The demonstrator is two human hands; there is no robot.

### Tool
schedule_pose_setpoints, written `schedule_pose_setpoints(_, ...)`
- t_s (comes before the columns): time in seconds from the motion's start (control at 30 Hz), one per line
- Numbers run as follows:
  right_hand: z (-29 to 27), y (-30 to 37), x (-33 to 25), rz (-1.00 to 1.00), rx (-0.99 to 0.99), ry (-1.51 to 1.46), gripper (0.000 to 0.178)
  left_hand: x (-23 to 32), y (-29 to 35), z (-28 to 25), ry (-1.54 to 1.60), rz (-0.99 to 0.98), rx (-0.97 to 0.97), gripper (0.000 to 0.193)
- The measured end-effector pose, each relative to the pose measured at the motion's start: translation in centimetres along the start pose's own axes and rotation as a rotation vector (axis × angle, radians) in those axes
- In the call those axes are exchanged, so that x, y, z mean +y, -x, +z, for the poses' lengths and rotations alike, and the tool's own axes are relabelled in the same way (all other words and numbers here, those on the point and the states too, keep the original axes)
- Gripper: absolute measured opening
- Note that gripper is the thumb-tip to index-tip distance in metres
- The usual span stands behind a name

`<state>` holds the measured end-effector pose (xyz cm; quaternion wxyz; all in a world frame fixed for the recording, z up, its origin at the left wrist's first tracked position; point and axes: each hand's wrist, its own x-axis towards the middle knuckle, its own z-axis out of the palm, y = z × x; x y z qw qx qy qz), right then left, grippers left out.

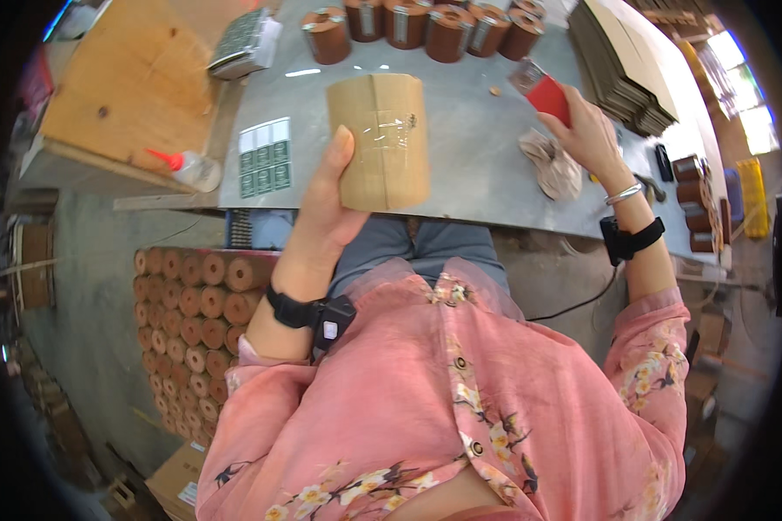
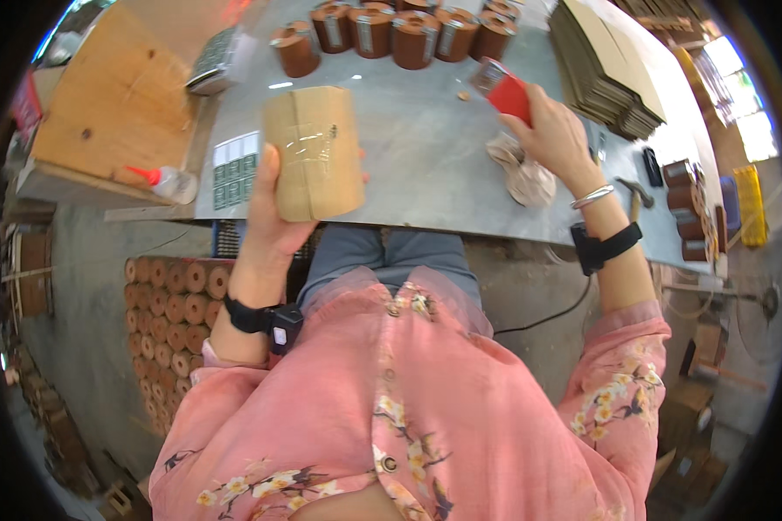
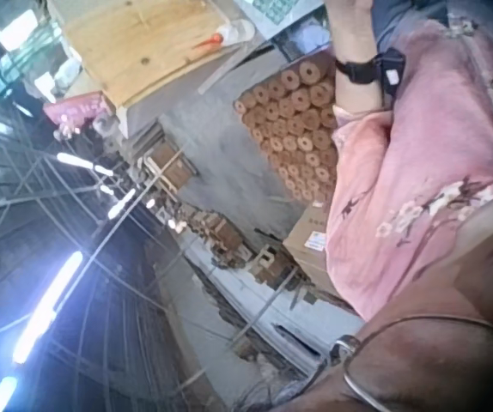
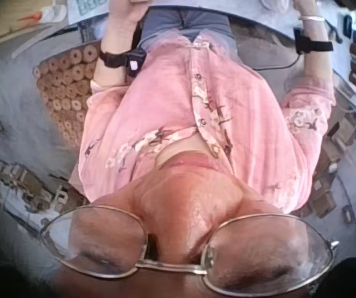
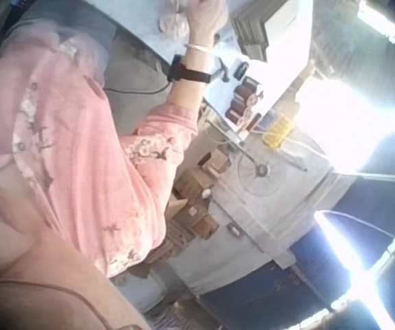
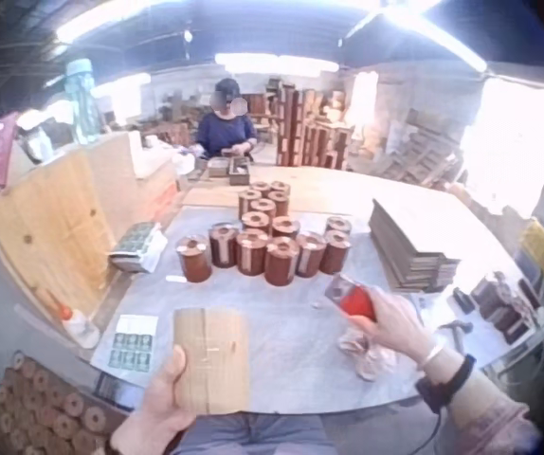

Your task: The recorder applies labels and wraps cardboard around cylindrical wooden components in a factory setting.

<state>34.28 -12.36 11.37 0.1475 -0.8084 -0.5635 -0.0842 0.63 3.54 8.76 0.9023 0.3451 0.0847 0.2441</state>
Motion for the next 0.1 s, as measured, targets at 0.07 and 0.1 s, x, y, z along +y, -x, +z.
schedule_pose_setpoints(0.07, 2.9, -1.5, 3.8, -0.017, -0.009, 0.08, 0.052, -0.7, -0.2, -1.1, 0.106, -0.005, 0.01, 0.074)
schedule_pose_setpoints(0.1, 4.4, -2.1, 5.7, 0.073, -0.091, 0.127, 0.055, -1.2, -0.2, -1.5, 0.219, -0.035, 0.018, 0.077)
